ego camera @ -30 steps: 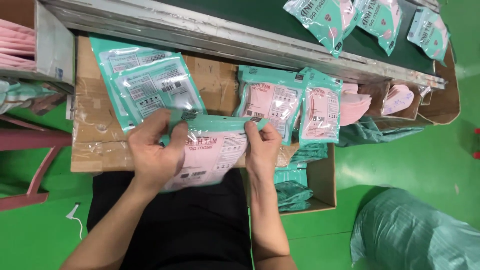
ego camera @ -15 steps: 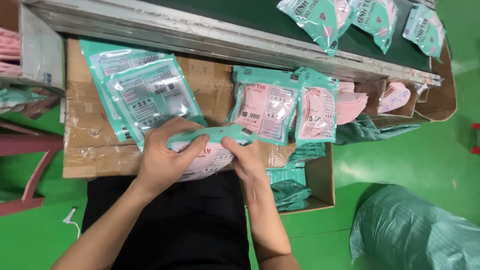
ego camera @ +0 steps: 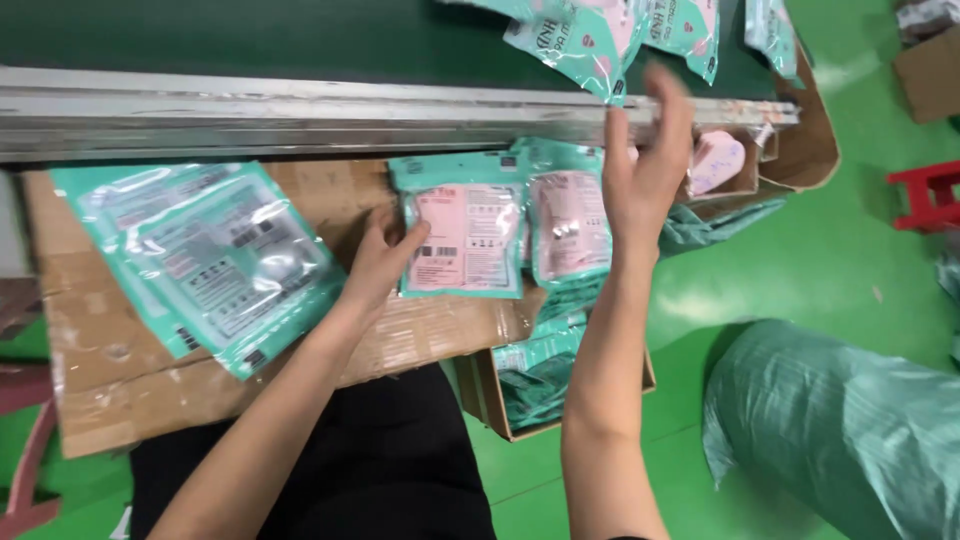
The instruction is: The person stacks pink face masks, opens a teal resealable plastic pouch, inserts the stack of masks into the pouch, presses the pouch closed, and places the packed pouch on the conveyor, repeating the cycle with masks taken from boxes beside the work surface.
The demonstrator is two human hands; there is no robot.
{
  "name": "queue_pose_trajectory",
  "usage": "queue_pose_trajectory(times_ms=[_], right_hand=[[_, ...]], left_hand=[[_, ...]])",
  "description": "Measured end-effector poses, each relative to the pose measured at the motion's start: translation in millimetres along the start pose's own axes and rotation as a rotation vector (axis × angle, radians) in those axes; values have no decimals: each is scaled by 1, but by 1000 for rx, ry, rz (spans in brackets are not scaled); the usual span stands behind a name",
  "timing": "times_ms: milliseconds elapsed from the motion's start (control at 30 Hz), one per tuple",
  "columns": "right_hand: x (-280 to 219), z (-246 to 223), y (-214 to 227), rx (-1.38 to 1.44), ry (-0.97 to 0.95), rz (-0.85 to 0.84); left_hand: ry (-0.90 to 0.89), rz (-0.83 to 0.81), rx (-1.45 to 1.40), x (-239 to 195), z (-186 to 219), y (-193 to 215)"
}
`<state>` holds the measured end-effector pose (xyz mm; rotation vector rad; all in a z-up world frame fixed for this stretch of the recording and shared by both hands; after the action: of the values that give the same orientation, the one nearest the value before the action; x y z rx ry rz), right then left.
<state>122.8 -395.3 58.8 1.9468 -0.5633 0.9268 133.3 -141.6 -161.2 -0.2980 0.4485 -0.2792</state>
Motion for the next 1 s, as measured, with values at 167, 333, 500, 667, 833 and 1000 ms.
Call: queue_pose_trajectory(times_ms=[167, 333, 500, 667, 833, 1000], right_hand=[[-144, 110, -1, -210, -223, -238], [-177, 67, -19, 50, -585, -218], [-162, 60, -18, -213, -285, -219], [-144, 64, -9, -96, -632, -264], [-173, 96, -6, -140, -767, -274], [-174, 82, -1, 55, -748, -308]], left_hand=[[1, 34, 103, -1, 6, -19], [166, -25, 55, -3, 4, -20], [113, 8, 42, -18, 3, -6], [91, 58, -197, -22, 2, 10], [271, -34, -365, -25, 15, 14], [328, -110, -339, -14, 7, 7]])
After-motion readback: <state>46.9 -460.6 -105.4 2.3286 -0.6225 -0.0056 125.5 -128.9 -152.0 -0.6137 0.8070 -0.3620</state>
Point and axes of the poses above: each hand's wrist, its own x-axis towards the middle knuckle, its own y-axis out of the back of the hand, z = x × y, the point moved 3 cm from there along x, towards the middle knuckle, and after that the axes turned 14 degrees about y, right-handed, at the moved point
